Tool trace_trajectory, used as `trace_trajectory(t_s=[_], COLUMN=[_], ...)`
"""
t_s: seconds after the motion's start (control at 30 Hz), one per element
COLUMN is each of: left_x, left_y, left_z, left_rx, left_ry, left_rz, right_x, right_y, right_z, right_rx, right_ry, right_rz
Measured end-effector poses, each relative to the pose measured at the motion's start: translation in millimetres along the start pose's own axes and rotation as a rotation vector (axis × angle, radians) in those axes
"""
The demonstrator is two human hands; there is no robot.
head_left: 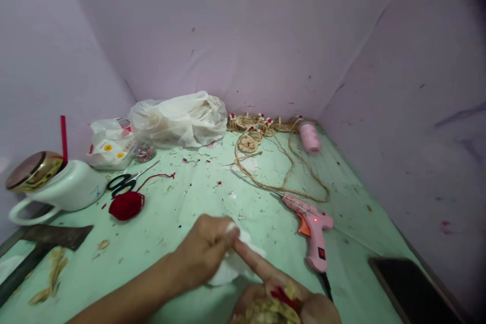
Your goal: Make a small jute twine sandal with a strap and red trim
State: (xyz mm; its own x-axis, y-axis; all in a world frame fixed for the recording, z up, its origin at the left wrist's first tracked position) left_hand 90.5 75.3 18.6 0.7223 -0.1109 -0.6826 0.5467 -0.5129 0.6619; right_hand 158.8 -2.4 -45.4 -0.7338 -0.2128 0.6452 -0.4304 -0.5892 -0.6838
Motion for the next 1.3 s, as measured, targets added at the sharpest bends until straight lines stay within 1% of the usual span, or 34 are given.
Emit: trace_trajectory(t_s=[0.03,0.07,0.1,0.13,0.2,0.23,0.27,0.3,0.33,0.37,0.4,0.43,0.47,0.5,0.53,0.6,0.67,0.77,0.83,0.87,1.0,1.07,1.17,1.3], left_x=[-8.4,-22.1,-33.7,-42.8,-60.7,-68.0,-75.8,-82.0,-86.3,-86.1,-80.3,-66.9,-50.5,-39.0,-26.0,-10.2,2.3,17.9,22.2,23.2,27.5,30.0,31.3,26.0], left_y=[-20,-37,-48,-56,-71,-73,-69,-60,-47,-30,-12,5,21,35,43,55,51,36,26,22,9,7,8,13], left_z=[-4,-9,-13,-18,-23,-25,-25,-25,-24,-21,-17,-12,-5,3,11,20,22,20,18,17,21,24,29,33], left_rx=[-0.14,-0.227,-0.262,-0.267,-0.339,-0.354,-0.357,-0.332,-0.283,-0.209,-0.122,-0.046,0.03,0.078,0.096,0.151,0.101,-0.024,-0.121,-0.169,-0.33,-0.39,-0.43,-0.383], left_ry=[0.067,0.162,0.209,0.215,0.192,0.185,0.208,0.251,0.304,0.335,0.324,0.234,0.12,0.07,0.011,0.02,0.024,-0.067,-0.118,-0.135,-0.192,-0.204,-0.209,-0.164], left_rz=[-0.058,-0.163,-0.298,-0.44,-0.7,-0.768,-0.803,-0.793,-0.746,-0.654,-0.51,-0.366,-0.264,-0.2,-0.168,-0.129,-0.106,0.028,0.089,0.093,0.097,0.149,0.185,0.095], right_x=[3,6,5,2,-6,-9,-12,-14,-15,-18,-21,-23,-25,-26,-26,-24,-21,-17,-17,-20,-33,-33,-27,-16], right_y=[-1,-4,-8,-11,-16,-17,-17,-17,-16,-16,-16,-18,-20,-24,-29,-37,-42,-48,-50,-52,-61,-60,-56,-53], right_z=[-1,-3,-5,-8,-12,-13,-14,-14,-15,-15,-14,-14,-13,-11,-10,-7,-4,0,2,3,12,15,21,29], right_rx=[0.037,0.056,0.051,0.034,-0.013,-0.024,-0.031,-0.033,-0.031,-0.031,-0.038,-0.056,-0.08,-0.111,-0.147,-0.194,-0.217,-0.279,-0.316,-0.33,-0.417,-0.447,-0.495,-0.595], right_ry=[-0.012,-0.005,0.033,0.088,0.208,0.248,0.273,0.286,0.295,0.31,0.33,0.348,0.364,0.374,0.377,0.381,0.383,0.373,0.377,0.409,0.609,0.626,0.623,0.604], right_rz=[-0.094,-0.204,-0.291,-0.344,-0.407,-0.418,-0.417,-0.402,-0.37,-0.326,-0.273,-0.213,-0.151,-0.085,-0.02,0.117,0.265,0.476,0.592,0.652,0.914,0.959,0.975,1.003])
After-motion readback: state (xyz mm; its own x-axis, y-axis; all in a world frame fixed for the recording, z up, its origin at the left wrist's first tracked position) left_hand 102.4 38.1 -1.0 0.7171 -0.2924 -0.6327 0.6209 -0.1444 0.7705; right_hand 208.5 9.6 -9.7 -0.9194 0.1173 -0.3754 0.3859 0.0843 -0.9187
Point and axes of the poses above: each hand's wrist, its own z-axis away from the middle knuckle, its own x-axis out of the palm, y = z × x, the point moved 9 cm from there along -z, towards the middle knuckle, and after that the axes turned 14 degrees about y, right-handed, at the moved point
